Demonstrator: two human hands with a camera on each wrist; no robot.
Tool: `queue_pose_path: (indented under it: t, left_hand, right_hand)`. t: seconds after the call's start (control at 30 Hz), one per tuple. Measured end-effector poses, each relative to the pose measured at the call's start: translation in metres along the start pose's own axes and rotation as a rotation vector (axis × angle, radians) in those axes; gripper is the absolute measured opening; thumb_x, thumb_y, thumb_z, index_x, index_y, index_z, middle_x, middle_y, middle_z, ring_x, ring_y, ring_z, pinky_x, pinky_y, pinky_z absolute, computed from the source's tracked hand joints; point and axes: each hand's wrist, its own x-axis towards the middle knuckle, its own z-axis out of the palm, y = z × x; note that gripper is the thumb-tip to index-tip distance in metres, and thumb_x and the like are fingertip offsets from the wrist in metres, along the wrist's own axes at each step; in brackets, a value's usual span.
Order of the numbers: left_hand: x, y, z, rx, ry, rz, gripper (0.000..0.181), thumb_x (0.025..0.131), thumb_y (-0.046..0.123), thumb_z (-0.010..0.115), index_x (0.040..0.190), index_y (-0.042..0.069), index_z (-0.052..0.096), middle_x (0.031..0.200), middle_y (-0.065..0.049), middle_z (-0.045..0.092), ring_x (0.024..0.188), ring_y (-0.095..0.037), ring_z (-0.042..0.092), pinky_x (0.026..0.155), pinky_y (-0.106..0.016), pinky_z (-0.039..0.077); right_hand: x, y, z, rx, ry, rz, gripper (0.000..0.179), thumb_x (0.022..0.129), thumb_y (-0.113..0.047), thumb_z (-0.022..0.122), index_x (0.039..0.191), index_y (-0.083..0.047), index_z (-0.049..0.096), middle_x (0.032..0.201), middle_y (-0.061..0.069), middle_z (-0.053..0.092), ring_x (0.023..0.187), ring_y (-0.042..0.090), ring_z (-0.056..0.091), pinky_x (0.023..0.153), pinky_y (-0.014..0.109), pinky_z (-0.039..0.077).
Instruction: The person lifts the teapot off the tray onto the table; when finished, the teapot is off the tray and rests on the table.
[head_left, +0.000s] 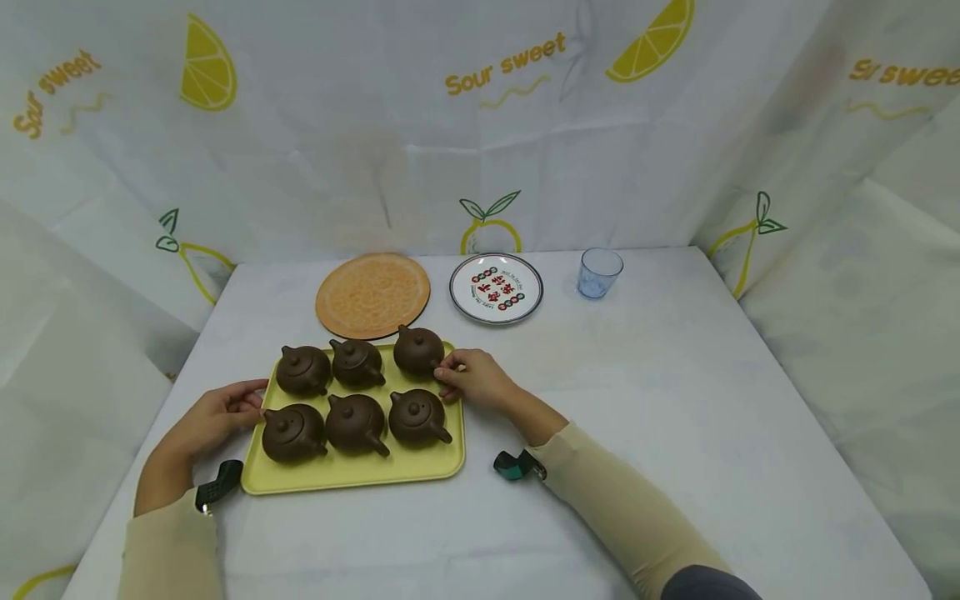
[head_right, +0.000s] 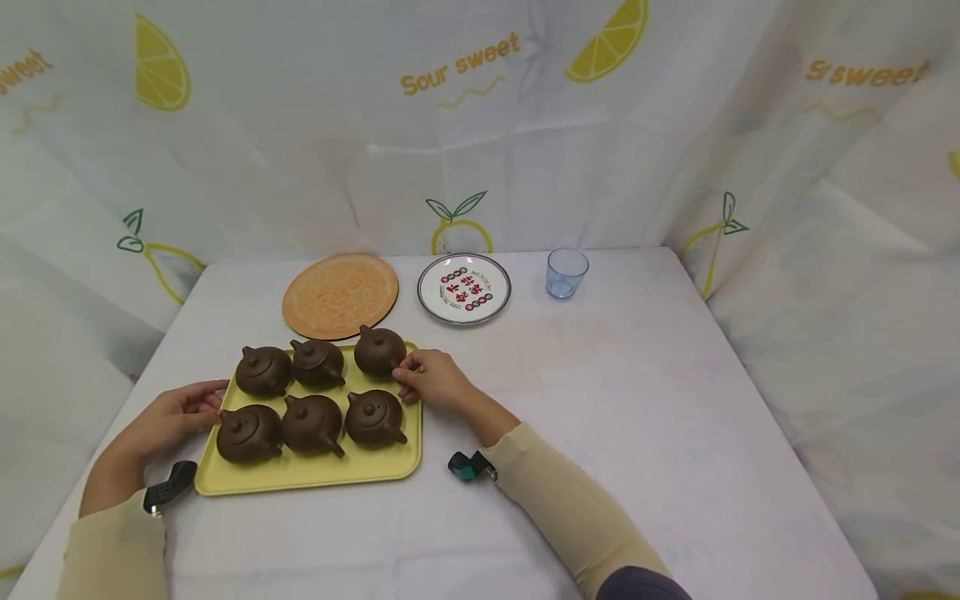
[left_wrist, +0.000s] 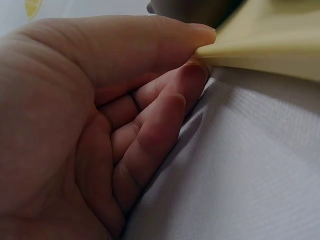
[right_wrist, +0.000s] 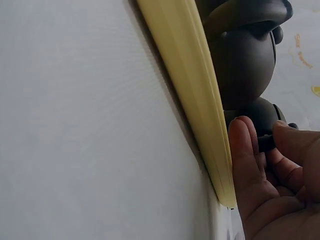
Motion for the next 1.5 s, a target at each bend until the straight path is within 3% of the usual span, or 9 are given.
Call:
queue_pose_path:
  t: [0.13, 0.4, 0.67, 0.9, 1.1, 1.5]
  left_hand:
    - [0.001, 0.004, -0.001, -0.003, -0.007, 0.002, 0.054, 0.086, -0.002, 0.069, 0.134, -0.015, 0.046, 0.093, -0.006, 0.06, 0.078, -0.008, 0.059, 0.068, -0.019, 0.048]
    - [0.003, 0.004, -0.001, -0.003, -0.021, -0.011, 0.054, 0.086, -0.002, 0.069, 0.134, -0.015, 0.046, 0.093, -0.007, 0.061, 0.079, -0.008, 0.059, 0.068, -0.02, 0.048]
    - [0.006, 0.005, -0.002, -0.004, -0.018, -0.024, 0.057, 0.086, 0.0, 0.07, 0.135, -0.015, 0.045, 0.096, -0.015, 0.059, 0.079, -0.008, 0.058, 0.069, -0.02, 0.048]
    - [0.004, 0.002, -0.001, -0.019, -0.011, -0.024, 0.056, 0.086, -0.001, 0.069, 0.135, -0.015, 0.045, 0.094, -0.011, 0.059, 0.079, -0.007, 0.058, 0.068, -0.02, 0.048]
    - [0.003, -0.001, 0.001, -0.017, -0.01, -0.034, 0.056, 0.087, 0.0, 0.069, 0.135, -0.014, 0.045, 0.095, -0.012, 0.059, 0.079, -0.008, 0.058, 0.069, -0.02, 0.048]
    - [-0.001, 0.002, 0.001, -0.036, 0.008, -0.043, 0.056, 0.086, -0.002, 0.069, 0.135, -0.014, 0.044, 0.096, -0.015, 0.058, 0.079, -0.008, 0.057, 0.068, -0.02, 0.048]
  right_hand:
    - [-0.008, -0.002, -0.006, 0.027, 0.034, -0.003, 0.015, 0.096, -0.012, 0.062, 0.097, 0.002, 0.061, 0.078, 0.011, 0.068, 0.072, 0.021, 0.069, 0.067, 0.032, 0.056]
    - [-0.031, 0.001, -0.028, -0.021, 0.081, 0.01, 0.014, 0.095, -0.014, 0.064, 0.099, 0.0, 0.063, 0.081, 0.008, 0.069, 0.074, 0.019, 0.069, 0.071, 0.033, 0.055]
    - [-0.048, 0.014, -0.054, -0.085, 0.146, 0.038, 0.016, 0.095, -0.017, 0.064, 0.1, -0.001, 0.064, 0.079, 0.006, 0.07, 0.075, 0.018, 0.069, 0.073, 0.033, 0.054]
    - [-0.057, 0.027, -0.071, -0.13, 0.18, 0.059, 0.02, 0.096, -0.021, 0.064, 0.101, -0.002, 0.064, 0.079, 0.006, 0.07, 0.075, 0.018, 0.069, 0.075, 0.03, 0.05]
    - [-0.064, 0.034, -0.081, -0.148, 0.197, 0.06, 0.021, 0.096, -0.021, 0.063, 0.102, -0.001, 0.064, 0.078, 0.006, 0.071, 0.075, 0.018, 0.069, 0.078, 0.032, 0.046]
    - [-0.068, 0.04, -0.086, -0.126, 0.205, 0.06, 0.02, 0.097, -0.017, 0.062, 0.103, 0.002, 0.063, 0.079, 0.008, 0.071, 0.073, 0.02, 0.07, 0.082, 0.037, 0.051]
